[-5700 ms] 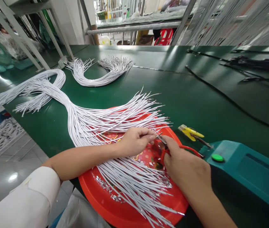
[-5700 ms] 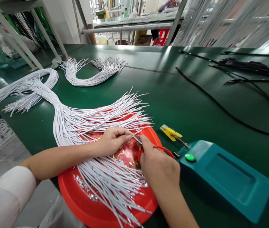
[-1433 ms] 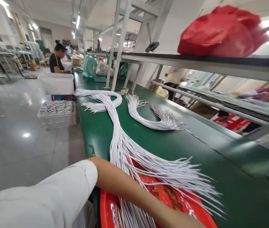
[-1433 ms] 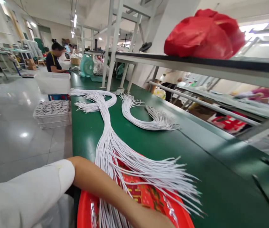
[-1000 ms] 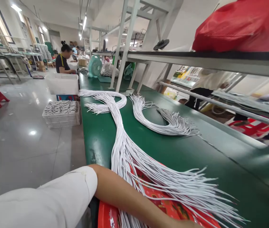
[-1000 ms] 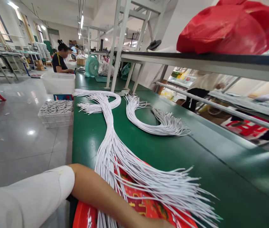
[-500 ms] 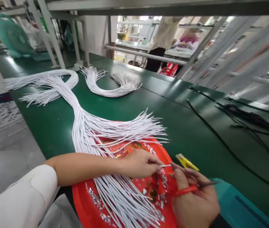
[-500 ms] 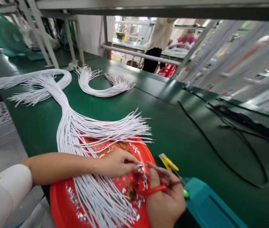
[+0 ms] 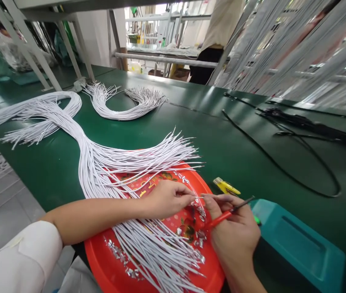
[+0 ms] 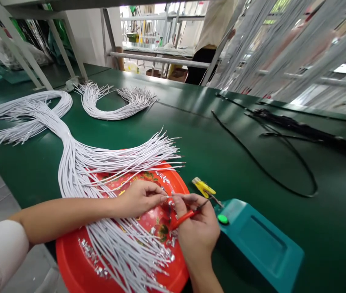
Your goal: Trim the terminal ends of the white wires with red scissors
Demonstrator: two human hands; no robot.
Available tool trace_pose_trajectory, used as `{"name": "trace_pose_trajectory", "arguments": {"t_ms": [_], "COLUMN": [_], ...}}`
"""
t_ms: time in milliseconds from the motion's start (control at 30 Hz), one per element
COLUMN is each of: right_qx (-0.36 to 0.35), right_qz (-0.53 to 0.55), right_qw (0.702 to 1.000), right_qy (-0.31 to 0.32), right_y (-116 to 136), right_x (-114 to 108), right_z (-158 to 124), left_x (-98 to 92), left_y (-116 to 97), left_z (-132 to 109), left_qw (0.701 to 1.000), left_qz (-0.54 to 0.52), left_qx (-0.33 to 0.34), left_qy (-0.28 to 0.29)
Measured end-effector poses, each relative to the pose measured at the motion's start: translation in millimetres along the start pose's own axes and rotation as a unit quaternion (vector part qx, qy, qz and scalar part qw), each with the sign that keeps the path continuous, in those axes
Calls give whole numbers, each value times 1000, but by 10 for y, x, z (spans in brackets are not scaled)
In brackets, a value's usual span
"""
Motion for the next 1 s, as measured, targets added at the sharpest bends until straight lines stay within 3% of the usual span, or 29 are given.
{"name": "trace_pose_trajectory", "arguments": {"t_ms": [167,367,567,1000], "right_qx": [-24,2,24,26], "right_qz": [-19,-10,-10,5], "right_qw": [999,1000,1000,999], "right_qy": [33,-7,12,24], "right_y": [46,7,1,16], "right_x": [36,21,12,26], "right_z": [-26,8,35,31], "left_x": [1,12,5,12], "left_y": [-19,-72,-111,-53], "left_z": [-20,-33,-26,-3], "left_qw": [997,1000,994,990], "left_qz": [69,-12,-84,-105], "left_qx": [15,-26,-62,-92], "left_qy": [-9,1,14,17]}}
Point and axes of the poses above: each hand's wrist, its own z-axis towards the middle knuckle, its own x-axis out of the palm, y = z × x, the point moved 2 cm from there along z, towards the middle knuckle, and after that the axes turned 2 degrees about z, right-handed, at the moved point
